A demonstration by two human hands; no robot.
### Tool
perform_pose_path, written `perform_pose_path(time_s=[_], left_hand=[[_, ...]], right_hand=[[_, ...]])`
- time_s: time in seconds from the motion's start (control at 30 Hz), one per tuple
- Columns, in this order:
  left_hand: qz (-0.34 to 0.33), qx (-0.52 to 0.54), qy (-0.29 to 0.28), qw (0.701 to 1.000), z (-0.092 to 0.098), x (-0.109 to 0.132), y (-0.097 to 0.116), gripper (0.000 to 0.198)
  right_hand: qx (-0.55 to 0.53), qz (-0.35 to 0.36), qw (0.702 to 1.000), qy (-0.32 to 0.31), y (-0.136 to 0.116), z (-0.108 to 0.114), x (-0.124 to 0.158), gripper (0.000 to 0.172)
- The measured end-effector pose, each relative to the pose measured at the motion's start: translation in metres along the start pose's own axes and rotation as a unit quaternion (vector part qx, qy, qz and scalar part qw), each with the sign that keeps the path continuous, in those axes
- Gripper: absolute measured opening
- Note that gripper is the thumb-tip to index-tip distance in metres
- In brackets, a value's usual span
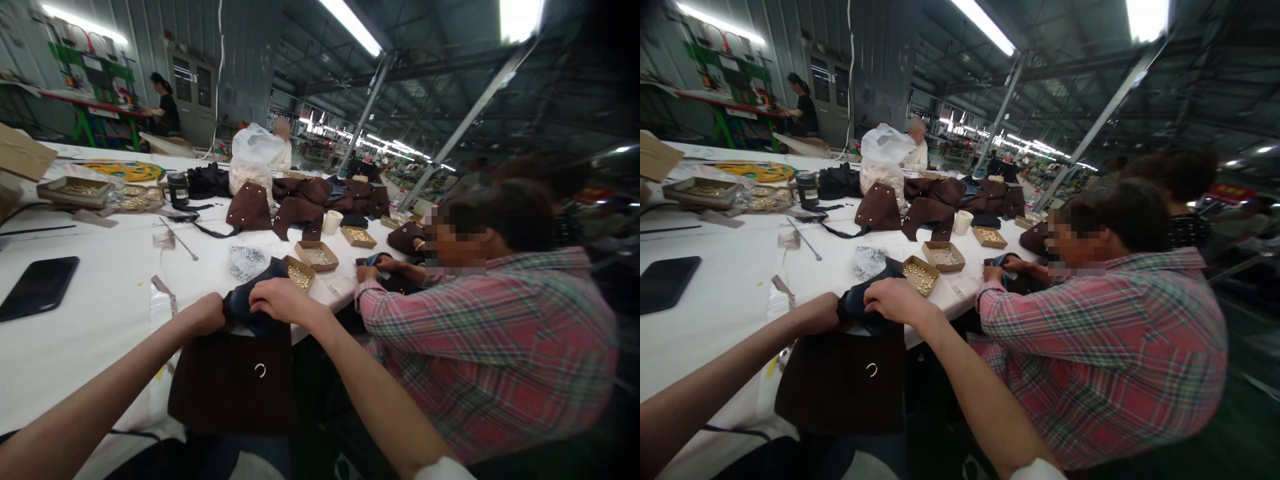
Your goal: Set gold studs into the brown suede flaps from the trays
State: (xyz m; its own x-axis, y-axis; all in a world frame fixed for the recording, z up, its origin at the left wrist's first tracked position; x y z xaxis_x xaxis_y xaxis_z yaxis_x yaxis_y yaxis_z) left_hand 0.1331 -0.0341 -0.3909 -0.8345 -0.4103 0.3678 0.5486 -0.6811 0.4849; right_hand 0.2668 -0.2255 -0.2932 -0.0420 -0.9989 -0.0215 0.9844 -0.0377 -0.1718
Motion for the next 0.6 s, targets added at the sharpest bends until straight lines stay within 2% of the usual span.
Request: perform_pose_path(time_s=[0.1,0.17,0.3,0.37,0.47,0.53,0.6], left_hand=[[0.007,0.007,0.014,1.000,-0.002,0.002,0.001,0.017],[0.008,0.004,0.034,0.999,-0.005,0.003,0.001,0.017],[-0.003,-0.002,0.050,0.999,-0.010,0.004,0.001,0.026],[-0.010,-0.002,0.047,0.999,-0.011,0.004,0.001,0.031],[-0.011,-0.008,0.047,0.999,-0.009,0.001,0.001,0.040],[-0.008,-0.008,0.043,0.999,-0.006,-0.003,0.001,0.046],[-0.005,-0.001,0.032,0.999,-0.003,-0.006,0.001,0.048]], right_hand=[[-0.117,0.090,0.988,-0.052,-0.002,-0.014,-0.005,0.011],[-0.137,0.125,0.979,-0.081,-0.007,-0.031,-0.009,0.013],[0.025,0.060,0.996,-0.065,0.010,-0.062,-0.015,0.018],[0.045,0.035,0.997,-0.050,0.027,-0.069,-0.016,0.019],[-0.008,0.000,0.999,-0.040,0.046,-0.069,-0.017,0.019],[-0.099,-0.003,0.993,-0.058,0.053,-0.067,-0.021,0.021],[-0.208,-0.003,0.975,-0.077,0.057,-0.066,-0.026,0.019]])
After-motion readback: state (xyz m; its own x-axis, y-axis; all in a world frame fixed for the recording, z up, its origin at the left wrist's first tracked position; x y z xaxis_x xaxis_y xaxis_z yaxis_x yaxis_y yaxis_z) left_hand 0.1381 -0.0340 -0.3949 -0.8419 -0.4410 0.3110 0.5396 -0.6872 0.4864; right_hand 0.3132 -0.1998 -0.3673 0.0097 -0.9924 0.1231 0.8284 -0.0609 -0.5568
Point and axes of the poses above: each hand's wrist, its own x-axis away from the middle knuckle, its own z-axis out of the back of the hand, y = z × x, the point moved 1 cm from there along -x, towards the middle knuckle, and after that the axes turned 6 degrees about x, right-handed, at the moved point
